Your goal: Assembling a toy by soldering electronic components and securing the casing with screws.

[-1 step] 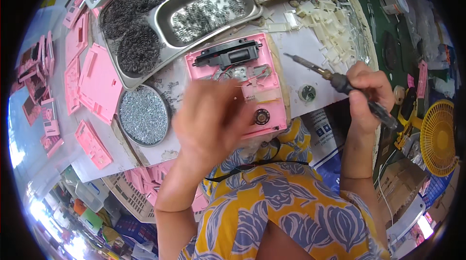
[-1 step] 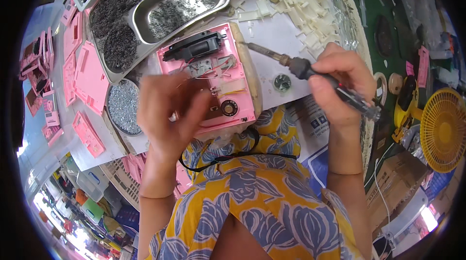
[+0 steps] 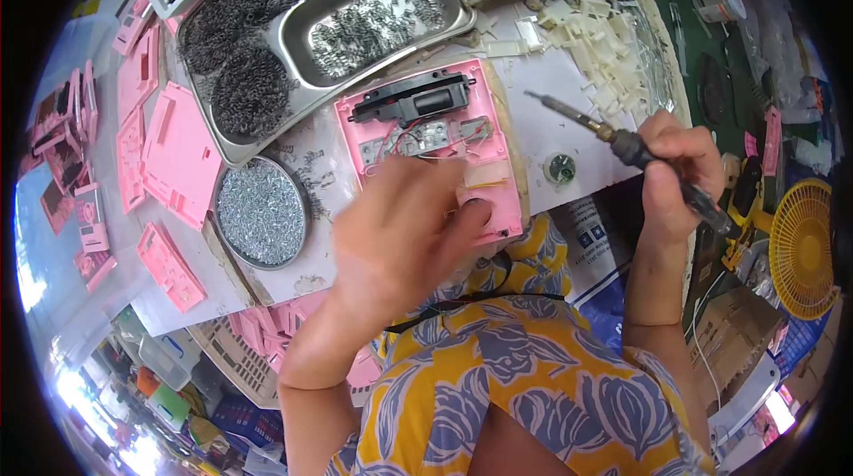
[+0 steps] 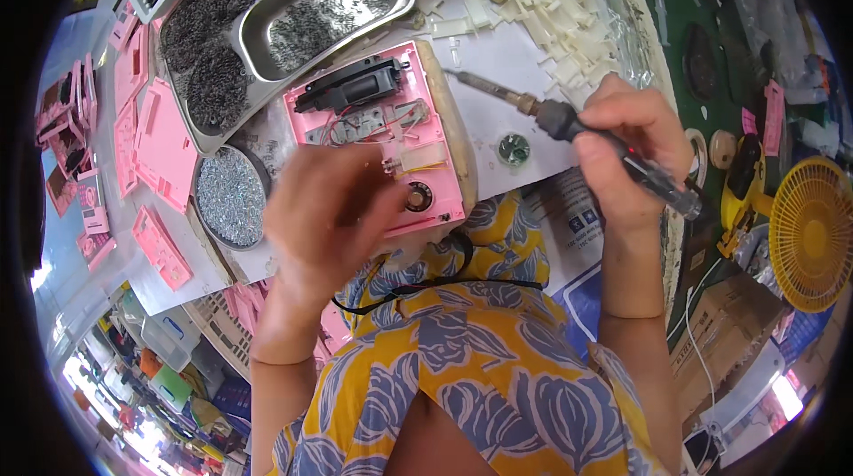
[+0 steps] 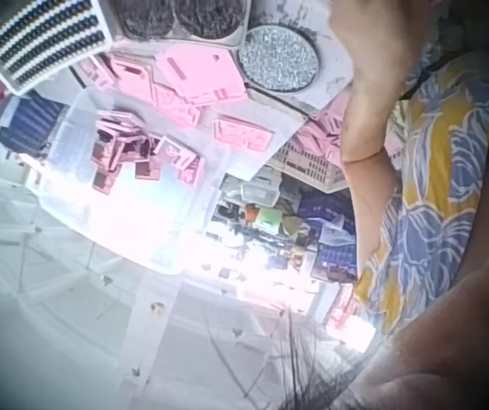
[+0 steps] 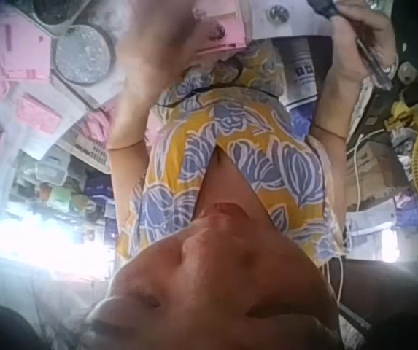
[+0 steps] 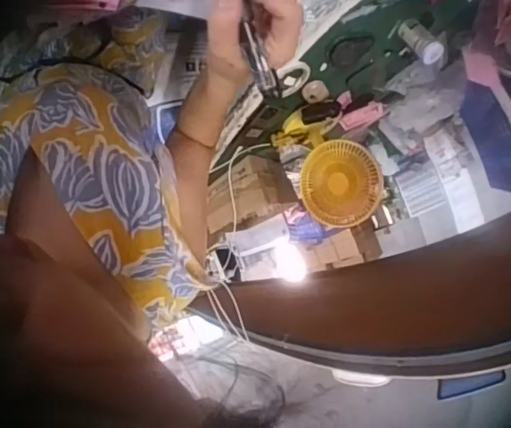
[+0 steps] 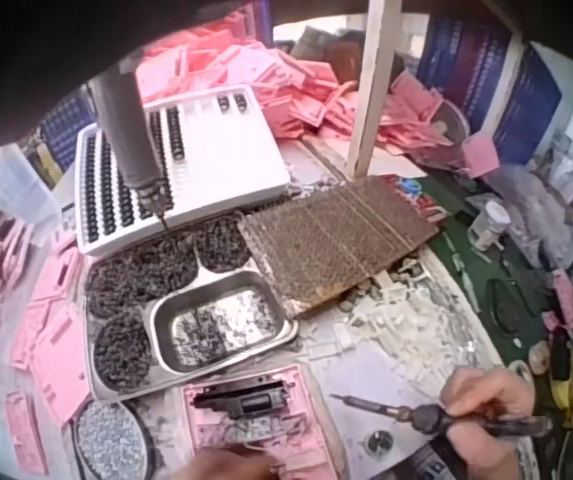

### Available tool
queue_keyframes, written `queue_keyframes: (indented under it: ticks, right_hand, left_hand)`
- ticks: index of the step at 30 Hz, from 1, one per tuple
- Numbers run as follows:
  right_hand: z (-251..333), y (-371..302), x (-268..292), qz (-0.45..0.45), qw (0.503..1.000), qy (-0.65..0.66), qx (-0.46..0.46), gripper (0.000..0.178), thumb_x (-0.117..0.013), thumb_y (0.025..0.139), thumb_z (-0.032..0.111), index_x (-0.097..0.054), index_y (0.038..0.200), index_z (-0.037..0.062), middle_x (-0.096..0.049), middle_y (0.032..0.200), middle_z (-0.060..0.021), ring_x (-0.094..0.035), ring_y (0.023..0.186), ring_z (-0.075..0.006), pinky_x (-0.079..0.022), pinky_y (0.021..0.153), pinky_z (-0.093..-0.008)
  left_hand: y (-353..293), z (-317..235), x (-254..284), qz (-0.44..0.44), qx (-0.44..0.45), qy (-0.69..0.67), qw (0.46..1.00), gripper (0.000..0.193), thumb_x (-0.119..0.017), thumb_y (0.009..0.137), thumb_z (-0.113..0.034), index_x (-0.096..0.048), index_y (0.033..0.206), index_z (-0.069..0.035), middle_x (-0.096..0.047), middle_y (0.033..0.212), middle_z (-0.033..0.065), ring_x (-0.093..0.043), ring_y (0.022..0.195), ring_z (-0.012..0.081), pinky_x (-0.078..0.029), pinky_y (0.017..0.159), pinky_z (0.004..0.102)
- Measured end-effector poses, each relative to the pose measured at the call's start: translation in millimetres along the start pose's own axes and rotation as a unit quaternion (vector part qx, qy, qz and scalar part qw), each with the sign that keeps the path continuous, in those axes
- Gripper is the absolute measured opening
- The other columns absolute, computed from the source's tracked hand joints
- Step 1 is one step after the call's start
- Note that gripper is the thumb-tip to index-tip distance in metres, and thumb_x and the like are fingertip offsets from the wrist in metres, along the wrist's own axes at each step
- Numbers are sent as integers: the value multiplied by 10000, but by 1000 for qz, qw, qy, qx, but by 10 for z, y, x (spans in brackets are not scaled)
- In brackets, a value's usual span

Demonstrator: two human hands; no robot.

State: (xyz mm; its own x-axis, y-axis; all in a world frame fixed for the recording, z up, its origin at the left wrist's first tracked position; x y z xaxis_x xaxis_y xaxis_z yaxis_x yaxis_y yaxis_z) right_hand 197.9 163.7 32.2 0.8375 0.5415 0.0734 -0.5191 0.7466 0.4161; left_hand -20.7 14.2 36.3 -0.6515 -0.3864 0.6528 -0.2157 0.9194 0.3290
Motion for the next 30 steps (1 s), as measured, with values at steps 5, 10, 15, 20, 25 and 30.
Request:
queue_keyframes:
  ticks: [5, 10, 15, 20, 25, 30]
  right_hand:
    - [-20, -24, 94, -50, 998, 39, -31, 301, -737, 897, 133, -610, 1109, -40, -614, 879, -74, -534, 741, -105, -407, 669, -246]
    - [36, -180, -75, -71, 990, 29, -115, 462, -768, 889, 90, -594, 1303, -18, -679, 1063, -105, -664, 874, -154, -537, 795, -299]
    - [-33, -53, -878, 88, 993, -48, -68, 576, -730, 802, -95, -599, 1347, 38, -671, 1054, -104, -683, 949, -199, -549, 837, -308]
    - [-138, -29, -1077, 85, 993, -37, -77, 575, -706, 770, -131, -624, 1310, 48, -667, 1037, -113, -680, 915, -230, -554, 822, -325]
    - [-24, -43, -1008, 101, 987, -121, -24, 541, -742, 772, -93, -637, 1286, 41, -674, 1042, -120, -683, 840, -223, -558, 798, -327]
    - [135, -182, -304, 18, 999, -33, -26, 351, -782, 819, 5, -636, 1138, 10, -648, 973, -93, -585, 760, -130, -467, 705, -263]
  left_hand:
    - [40, -50, -485, 168, -40, 86, 981, 275, -775, 795, -16, -672, 1047, -54, -640, 933, 101, -689, 766, 250, -560, 631, 360]
    - [69, 161, -335, 128, 71, -128, 981, 132, -742, 844, -21, -692, 965, -40, -670, 932, 89, -696, 709, 209, -544, 584, 323]
    - [-30, 401, -383, 154, 271, -230, 922, 77, -754, 874, -15, -714, 939, -3, -684, 710, 48, -616, 579, 75, -483, 539, 252]
    - [-9, 387, -351, 136, 244, -232, 932, 76, -754, 875, -15, -711, 936, 0, -662, 636, 33, -588, 558, 54, -457, 525, 237]
    - [-40, 385, -377, 144, 228, -251, 930, 71, -729, 877, 4, -701, 941, 11, -687, 764, 78, -621, 609, 104, -483, 556, 275]
    - [4, 231, -311, 151, 69, -173, 971, 69, -706, 869, -8, -699, 937, -4, -655, 925, 124, -675, 789, 277, -541, 686, 372]
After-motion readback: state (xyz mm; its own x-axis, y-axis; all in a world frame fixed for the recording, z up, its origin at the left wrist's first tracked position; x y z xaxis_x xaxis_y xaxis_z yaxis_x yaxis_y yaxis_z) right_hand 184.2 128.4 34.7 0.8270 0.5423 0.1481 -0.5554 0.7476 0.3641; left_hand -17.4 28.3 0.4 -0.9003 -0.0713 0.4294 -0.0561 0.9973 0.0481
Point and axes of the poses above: each hand's wrist, its own y-axis towards the middle knuckle, its own x-axis out of the back of the hand, z = x × y, the point moved 8 cm from there along y, towards the middle knuckle
